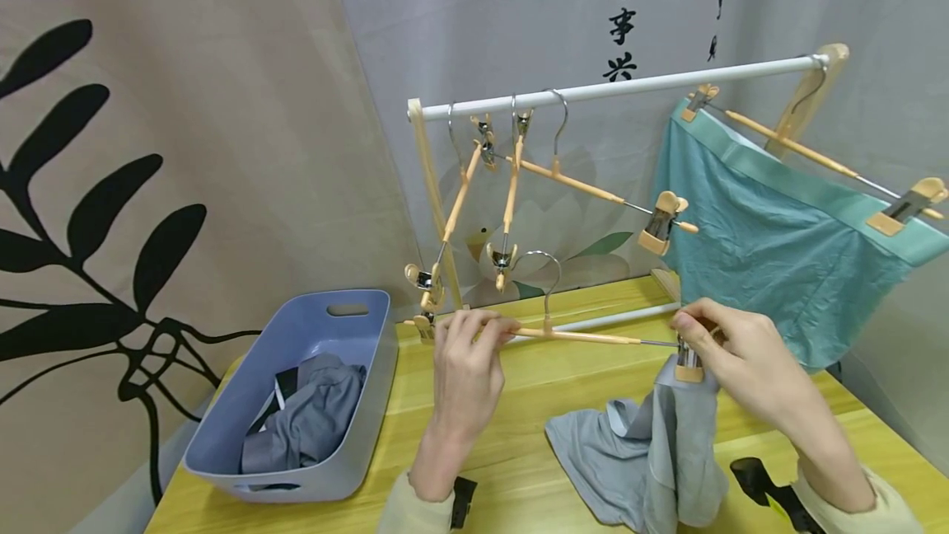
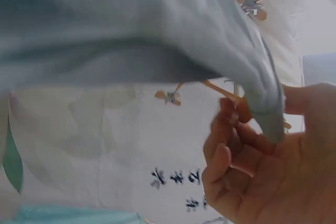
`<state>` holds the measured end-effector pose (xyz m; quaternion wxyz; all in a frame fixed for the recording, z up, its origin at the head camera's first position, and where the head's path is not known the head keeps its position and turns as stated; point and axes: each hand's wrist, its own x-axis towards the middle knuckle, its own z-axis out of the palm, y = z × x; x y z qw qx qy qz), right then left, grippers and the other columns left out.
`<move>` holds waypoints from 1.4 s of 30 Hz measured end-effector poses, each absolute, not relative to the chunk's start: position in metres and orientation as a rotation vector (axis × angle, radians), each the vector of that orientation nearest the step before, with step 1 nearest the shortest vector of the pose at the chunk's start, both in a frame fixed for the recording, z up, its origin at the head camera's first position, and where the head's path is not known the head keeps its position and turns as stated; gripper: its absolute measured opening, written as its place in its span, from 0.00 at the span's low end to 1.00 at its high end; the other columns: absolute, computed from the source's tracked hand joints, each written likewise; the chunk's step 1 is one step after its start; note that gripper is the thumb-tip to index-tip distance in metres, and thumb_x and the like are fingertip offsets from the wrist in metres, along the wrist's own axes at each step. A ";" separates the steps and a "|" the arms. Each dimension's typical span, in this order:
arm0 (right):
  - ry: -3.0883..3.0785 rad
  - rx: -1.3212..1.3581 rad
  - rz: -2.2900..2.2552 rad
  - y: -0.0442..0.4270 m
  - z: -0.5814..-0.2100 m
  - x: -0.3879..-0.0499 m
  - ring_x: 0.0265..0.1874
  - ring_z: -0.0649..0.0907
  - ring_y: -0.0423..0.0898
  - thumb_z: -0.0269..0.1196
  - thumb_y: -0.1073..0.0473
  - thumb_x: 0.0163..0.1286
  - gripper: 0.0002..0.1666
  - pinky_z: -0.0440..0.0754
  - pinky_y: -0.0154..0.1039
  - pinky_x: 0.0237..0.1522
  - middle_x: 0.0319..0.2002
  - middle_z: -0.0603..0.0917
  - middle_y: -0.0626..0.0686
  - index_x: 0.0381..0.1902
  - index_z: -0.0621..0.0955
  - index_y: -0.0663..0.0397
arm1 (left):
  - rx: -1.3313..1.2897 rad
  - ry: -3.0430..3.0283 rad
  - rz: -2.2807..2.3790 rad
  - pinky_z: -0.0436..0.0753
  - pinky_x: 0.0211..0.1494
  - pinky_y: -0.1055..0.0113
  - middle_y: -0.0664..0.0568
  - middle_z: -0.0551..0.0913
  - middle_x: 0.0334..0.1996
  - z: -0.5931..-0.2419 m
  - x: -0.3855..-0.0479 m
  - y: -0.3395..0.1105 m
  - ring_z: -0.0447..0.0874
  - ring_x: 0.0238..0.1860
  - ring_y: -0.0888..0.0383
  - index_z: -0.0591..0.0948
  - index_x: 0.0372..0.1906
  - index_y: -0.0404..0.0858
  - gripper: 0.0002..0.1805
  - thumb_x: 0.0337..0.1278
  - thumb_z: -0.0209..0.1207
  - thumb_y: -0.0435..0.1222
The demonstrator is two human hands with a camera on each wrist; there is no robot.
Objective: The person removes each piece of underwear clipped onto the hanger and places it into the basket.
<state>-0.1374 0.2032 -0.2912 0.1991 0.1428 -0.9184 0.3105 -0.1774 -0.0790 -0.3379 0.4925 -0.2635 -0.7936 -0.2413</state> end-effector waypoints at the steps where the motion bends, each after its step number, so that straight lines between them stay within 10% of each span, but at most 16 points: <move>1: -2.578 0.384 0.923 0.204 -0.292 -0.138 0.22 0.73 0.31 0.52 0.54 0.74 0.13 0.69 0.31 0.21 0.28 0.81 0.46 0.39 0.81 0.53 | -0.640 -1.923 -0.592 0.72 0.45 0.62 0.53 0.83 0.31 -0.338 -0.177 -0.079 0.78 0.35 0.56 0.84 0.30 0.41 0.04 0.55 0.60 0.31; 12: -2.618 0.370 1.328 0.213 -0.296 -0.141 0.33 0.77 0.33 0.51 0.57 0.75 0.12 0.75 0.26 0.36 0.35 0.78 0.37 0.45 0.77 0.59 | -0.652 -1.914 -0.606 0.73 0.45 0.63 0.52 0.83 0.30 -0.339 -0.178 -0.079 0.78 0.35 0.57 0.84 0.30 0.40 0.03 0.54 0.60 0.32; 42: -2.536 0.330 1.317 0.202 -0.292 -0.136 0.27 0.75 0.37 0.56 0.60 0.71 0.08 0.70 0.33 0.26 0.30 0.77 0.38 0.40 0.77 0.60 | -0.654 -1.910 -0.616 0.73 0.45 0.63 0.52 0.83 0.30 -0.338 -0.177 -0.082 0.78 0.34 0.56 0.84 0.30 0.40 0.03 0.54 0.61 0.32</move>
